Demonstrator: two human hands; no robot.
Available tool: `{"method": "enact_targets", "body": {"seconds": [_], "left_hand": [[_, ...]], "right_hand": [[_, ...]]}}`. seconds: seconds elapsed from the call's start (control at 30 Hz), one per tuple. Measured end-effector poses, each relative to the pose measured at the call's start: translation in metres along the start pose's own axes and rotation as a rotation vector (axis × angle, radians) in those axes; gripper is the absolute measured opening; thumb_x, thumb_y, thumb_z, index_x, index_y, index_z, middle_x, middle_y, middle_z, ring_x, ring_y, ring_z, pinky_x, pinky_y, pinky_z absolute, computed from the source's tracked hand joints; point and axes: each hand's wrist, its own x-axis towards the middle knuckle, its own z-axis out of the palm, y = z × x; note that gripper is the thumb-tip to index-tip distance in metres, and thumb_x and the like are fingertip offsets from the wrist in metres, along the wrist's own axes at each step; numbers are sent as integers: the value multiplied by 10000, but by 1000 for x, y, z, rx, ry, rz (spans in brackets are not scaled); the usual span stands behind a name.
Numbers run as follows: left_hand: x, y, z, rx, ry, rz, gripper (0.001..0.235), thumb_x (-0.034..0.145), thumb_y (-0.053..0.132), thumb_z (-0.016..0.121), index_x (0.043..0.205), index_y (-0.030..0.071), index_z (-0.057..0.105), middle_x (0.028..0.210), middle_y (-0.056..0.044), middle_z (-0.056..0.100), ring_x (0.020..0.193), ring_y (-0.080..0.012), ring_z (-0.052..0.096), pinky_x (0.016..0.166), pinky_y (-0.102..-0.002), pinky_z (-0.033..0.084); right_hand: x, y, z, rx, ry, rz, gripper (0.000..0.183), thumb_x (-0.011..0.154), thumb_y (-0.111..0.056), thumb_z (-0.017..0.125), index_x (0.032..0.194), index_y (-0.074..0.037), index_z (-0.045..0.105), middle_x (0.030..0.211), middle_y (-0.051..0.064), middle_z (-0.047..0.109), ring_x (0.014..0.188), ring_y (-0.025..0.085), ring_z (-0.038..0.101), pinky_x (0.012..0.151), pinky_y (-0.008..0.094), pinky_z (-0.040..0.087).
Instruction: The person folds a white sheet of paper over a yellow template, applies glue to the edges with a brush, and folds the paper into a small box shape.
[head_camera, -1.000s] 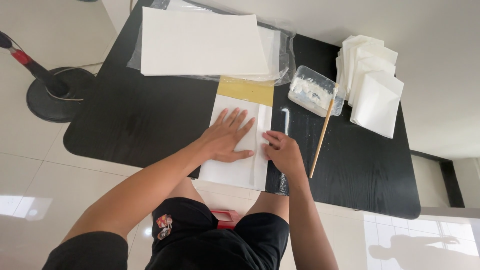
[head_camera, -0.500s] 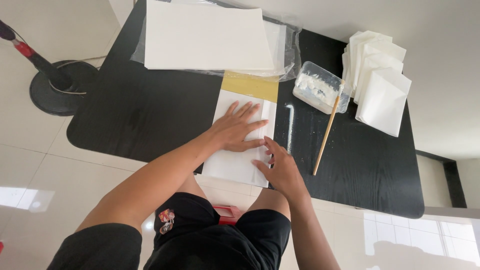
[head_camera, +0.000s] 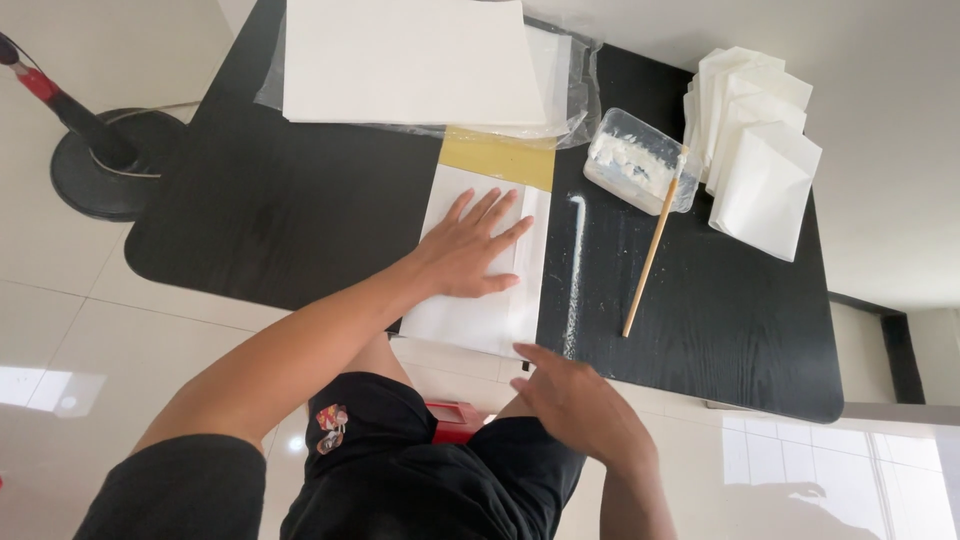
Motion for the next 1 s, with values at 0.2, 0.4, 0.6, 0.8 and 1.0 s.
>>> {"method": "enact_targets", "body": {"seconds": [0.2,0.4,0.6,0.8,1.0], "left_hand": [[-59,59,-29,-34,-220,-26,623,1051,369,326,1615,125,222,1715,-124,74,1574,-284,98,1264,-548,3],[-95,80,-4,-24,-58,151,570,1010,148,381,1574,82,336,1636,-187,303,1513,-383,251,1212,-636,136],[-98,86,31,-11,-48,222,579,971,106,432,1542,24,380,1598,-180,392,1505,-353,298,1234,-616,106],[-115,102,26,-130,-66,226,631,957,156,478,1548,-17,340,1592,-237,369,1493,-392,311,1220,-637,117],[-125,96,9,-204,51,182,548,1030,248,402,1535,35,405,1573,-212,407,1482,-398,325,1187,-641,139]], "right_hand": [[46,24,-6,25,439,-341,433,1032,-143,505,1451,-61,581,1494,169,572,1427,370,463,1128,508,438],[108,32,-13,-154,416,-331,486,1051,-206,489,1489,3,515,1575,182,461,1512,373,318,1229,459,335],[179,46,-23,-318,487,-395,492,1060,-240,496,1496,-14,517,1573,184,477,1483,321,419,1258,412,294],[213,49,-37,-313,530,-445,468,1047,-106,427,1493,-11,531,1564,175,493,1459,340,439,1251,411,314],[182,50,-35,-196,496,-398,491,1057,-164,450,1533,-52,489,1603,147,437,1491,286,387,1237,391,309]]}}
